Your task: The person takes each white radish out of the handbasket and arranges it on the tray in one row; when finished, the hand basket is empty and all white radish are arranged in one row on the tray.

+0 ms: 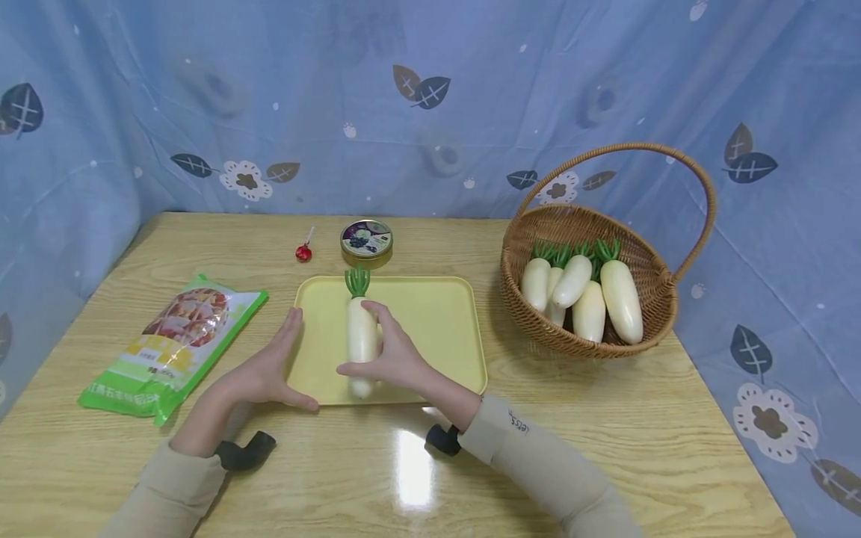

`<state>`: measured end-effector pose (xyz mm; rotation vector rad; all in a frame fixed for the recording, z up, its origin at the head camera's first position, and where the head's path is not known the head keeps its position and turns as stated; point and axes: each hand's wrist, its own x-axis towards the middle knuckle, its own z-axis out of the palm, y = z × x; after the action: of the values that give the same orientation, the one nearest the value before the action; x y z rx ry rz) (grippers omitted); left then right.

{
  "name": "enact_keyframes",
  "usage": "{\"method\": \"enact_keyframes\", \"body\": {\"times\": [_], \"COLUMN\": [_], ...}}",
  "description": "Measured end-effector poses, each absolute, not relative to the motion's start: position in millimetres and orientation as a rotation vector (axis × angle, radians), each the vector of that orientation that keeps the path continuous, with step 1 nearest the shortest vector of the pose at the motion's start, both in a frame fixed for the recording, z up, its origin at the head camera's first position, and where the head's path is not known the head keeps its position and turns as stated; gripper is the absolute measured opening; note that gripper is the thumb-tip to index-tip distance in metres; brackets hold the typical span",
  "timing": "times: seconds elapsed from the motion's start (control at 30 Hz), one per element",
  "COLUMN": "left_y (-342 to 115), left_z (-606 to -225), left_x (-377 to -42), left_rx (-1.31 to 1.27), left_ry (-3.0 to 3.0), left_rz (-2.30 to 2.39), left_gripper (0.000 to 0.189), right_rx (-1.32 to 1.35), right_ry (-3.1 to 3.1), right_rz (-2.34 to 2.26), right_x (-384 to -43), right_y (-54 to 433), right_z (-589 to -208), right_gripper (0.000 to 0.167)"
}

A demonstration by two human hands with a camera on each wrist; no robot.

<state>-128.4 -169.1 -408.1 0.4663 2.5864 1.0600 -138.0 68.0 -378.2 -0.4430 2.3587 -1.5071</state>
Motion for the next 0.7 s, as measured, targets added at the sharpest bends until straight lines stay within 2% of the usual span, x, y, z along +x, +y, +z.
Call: {"method": "enact_keyframes", "body": {"times": [0.33, 0.7], "left_y": [-168, -169], "left_z": [-407, -409], "left_x": [-129, -129], "left_rx": [0.469, 0.481], "left_ry": [2.589, 2.598], "left_rz": [1.053, 1.046], "left_gripper": [0.146, 0.147], "right_rx": [-0.498, -0.407], "right_ry": [2.326, 2.322], "right_rz": [-1.506, -1.446], "right_x": [-139, -144], "right_y": [53, 34], "right_z": [-377, -390], "right_gripper": [0.096, 0.096]}}
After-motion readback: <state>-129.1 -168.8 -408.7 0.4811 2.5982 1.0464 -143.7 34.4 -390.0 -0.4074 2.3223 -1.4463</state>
